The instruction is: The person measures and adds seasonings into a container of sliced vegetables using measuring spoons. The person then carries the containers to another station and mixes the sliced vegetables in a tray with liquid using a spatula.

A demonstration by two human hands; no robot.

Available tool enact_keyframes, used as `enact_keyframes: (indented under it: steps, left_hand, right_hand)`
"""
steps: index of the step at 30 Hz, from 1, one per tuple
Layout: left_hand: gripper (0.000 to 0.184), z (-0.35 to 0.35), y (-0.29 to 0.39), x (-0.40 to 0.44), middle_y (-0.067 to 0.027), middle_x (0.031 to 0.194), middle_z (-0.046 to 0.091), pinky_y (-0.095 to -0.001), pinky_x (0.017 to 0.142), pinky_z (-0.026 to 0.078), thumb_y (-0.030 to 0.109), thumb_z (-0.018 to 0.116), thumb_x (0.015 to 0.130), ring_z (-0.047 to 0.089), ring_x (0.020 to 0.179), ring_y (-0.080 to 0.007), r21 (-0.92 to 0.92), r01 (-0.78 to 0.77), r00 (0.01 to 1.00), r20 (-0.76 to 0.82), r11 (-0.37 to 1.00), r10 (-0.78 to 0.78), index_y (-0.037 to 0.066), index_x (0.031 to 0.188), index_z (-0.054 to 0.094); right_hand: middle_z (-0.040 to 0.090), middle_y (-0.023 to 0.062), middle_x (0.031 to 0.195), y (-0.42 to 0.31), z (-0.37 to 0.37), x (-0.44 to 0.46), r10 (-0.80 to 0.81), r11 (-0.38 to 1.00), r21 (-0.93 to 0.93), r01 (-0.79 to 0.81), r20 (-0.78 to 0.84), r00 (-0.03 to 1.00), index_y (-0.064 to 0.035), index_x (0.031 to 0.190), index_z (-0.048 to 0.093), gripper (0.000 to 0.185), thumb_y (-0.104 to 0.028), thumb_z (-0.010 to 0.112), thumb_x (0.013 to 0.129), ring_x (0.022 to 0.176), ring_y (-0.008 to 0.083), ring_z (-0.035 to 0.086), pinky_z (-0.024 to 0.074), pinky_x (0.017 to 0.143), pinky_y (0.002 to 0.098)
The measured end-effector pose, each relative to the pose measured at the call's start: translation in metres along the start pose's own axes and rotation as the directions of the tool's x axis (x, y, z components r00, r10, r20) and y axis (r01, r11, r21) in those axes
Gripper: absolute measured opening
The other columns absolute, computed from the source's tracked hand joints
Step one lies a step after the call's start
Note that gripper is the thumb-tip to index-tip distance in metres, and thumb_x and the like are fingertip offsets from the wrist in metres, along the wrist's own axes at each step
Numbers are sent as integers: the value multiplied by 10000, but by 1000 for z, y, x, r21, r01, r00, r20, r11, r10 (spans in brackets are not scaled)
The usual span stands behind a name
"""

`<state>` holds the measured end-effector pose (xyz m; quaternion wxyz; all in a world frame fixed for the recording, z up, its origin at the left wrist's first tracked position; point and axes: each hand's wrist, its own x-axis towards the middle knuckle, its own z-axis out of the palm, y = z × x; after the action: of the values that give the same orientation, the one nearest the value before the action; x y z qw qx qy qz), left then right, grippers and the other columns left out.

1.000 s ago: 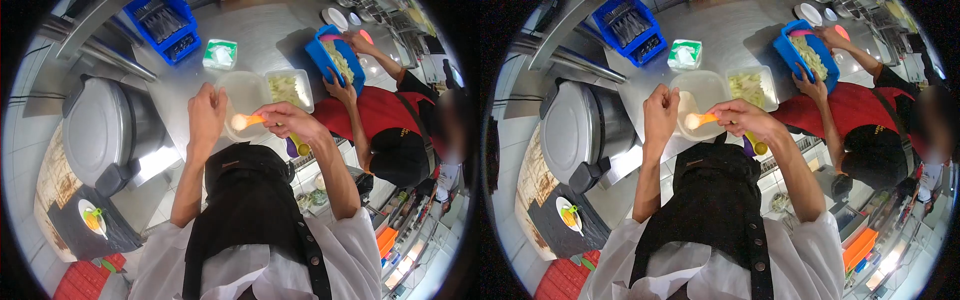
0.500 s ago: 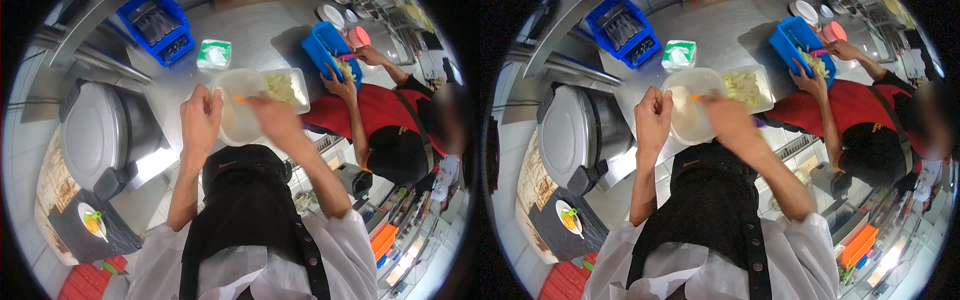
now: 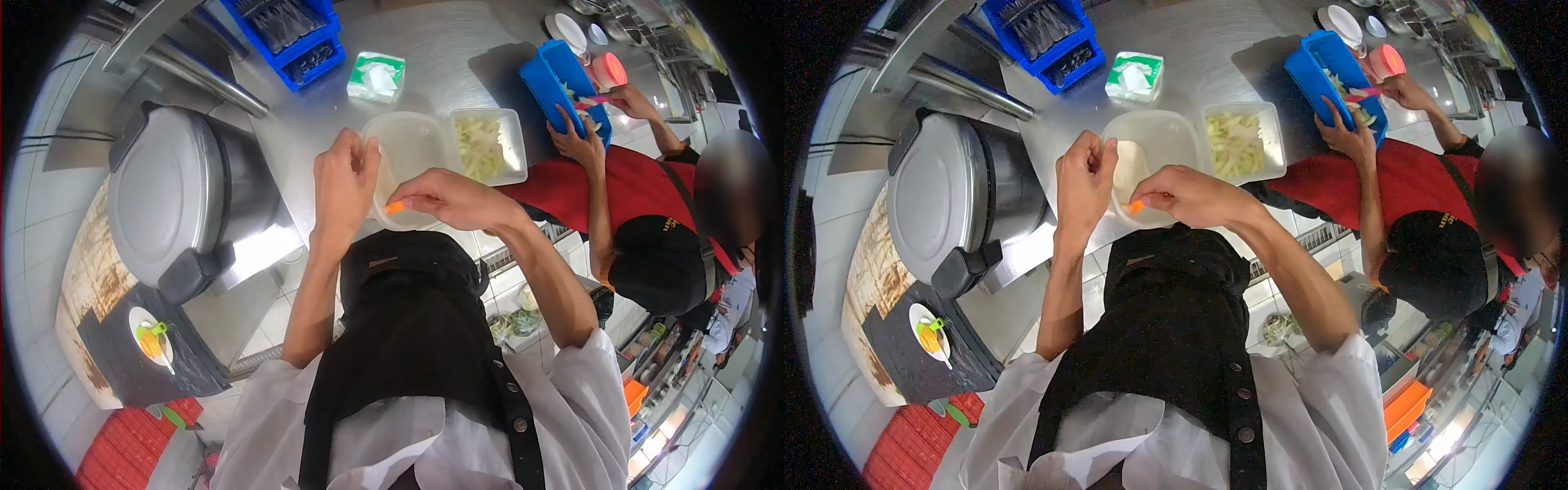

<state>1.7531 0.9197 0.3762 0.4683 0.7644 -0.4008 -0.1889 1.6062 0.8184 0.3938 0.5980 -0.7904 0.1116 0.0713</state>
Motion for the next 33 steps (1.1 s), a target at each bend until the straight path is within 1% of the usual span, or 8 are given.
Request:
enact_keyframes:
  steps: [3, 5, 15, 18, 19, 20, 22, 33]
  left_hand:
    - [308, -2, 3, 4, -78, 523, 372, -311, 458, 318, 128, 582, 875, 340, 484, -125, -13, 33, 999, 34, 999, -33, -26, 664, 420]
    - [306, -1, 0, 4, -77, 524, 374, -311, 460, 320, 131, 580, 877, 340, 485, -125, -17, 30, 998, 48, 999, -29, -27, 666, 424]
    - [301, -1, 4, 6, -47, 530, 381, -294, 457, 316, 131, 583, 881, 346, 494, -96, -56, 16, 999, 30, 998, -14, -14, 668, 427]
    - [301, 1, 0, 4, -47, 527, 379, -291, 454, 312, 133, 582, 882, 345, 492, -96, -87, 20, 1000, 23, 996, -18, -13, 670, 427]
    - [301, 1, 1, 3, -47, 527, 379, -291, 454, 312, 133, 582, 882, 345, 492, -96, -88, 19, 1000, 24, 996, -17, -13, 670, 427]
    - [300, 1, 3, 2, -48, 525, 377, -292, 452, 310, 133, 582, 882, 344, 490, -97, -75, 29, 999, 35, 997, -27, -12, 669, 428]
    - [300, 3, 7, 3, -49, 523, 374, -293, 451, 309, 133, 583, 882, 344, 488, -98, -62, 37, 999, 37, 997, -34, -11, 669, 429]
    - [270, 12, 12, -4, -67, 537, 383, -302, 459, 333, 110, 595, 863, 360, 487, -115, -47, -39, 999, 8, 998, 39, -16, 695, 425]
  right_hand:
    - [617, 110, 733, -4, -10, -9, 131, 989, 71, -128, -40, 991, 35, 1044, 620, 221, -82, 515, 889, 642, 184, 553, 428, 594, 324]
    - [457, -1, 624, 6, -17, -15, 365, 753, 538, -378, 136, 921, 0, 1115, 602, 251, -81, 524, 891, 542, 73, 388, 305, 459, 245]
    - [366, -56, 676, 11, -48, -87, 404, 636, 749, -186, -118, 907, -4, 1171, 569, 290, -162, 526, 931, 525, 30, 278, 199, 439, 189]
    - [427, -13, 676, 28, -54, -104, 409, 873, 445, -201, -443, 798, -39, 1150, 578, 258, -129, 491, 924, 504, 97, 396, 276, 416, 229]
    - [456, 35, 696, 31, -48, -102, 174, 882, -225, -414, -662, 729, -58, 1161, 577, 288, -93, 482, 892, 519, 169, 454, 328, 426, 285]
    - [484, 82, 715, 31, -41, -100, -149, 404, -712, -574, -671, 727, -78, 1172, 577, 330, -57, 473, 860, 534, 241, 513, 381, 435, 341]
    - [579, 141, 968, 13, -23, -81, -11, 624, -593, -508, -657, 754, -229, 1219, 559, 481, -19, 442, 802, 765, 328, 636, 532, 661, 429]
    - [626, 256, 954, 21, 22, 34, 187, 934, -300, -191, -44, 981, 45, 981, 603, 216, -27, 525, 793, 900, 379, 606, 470, 760, 418]
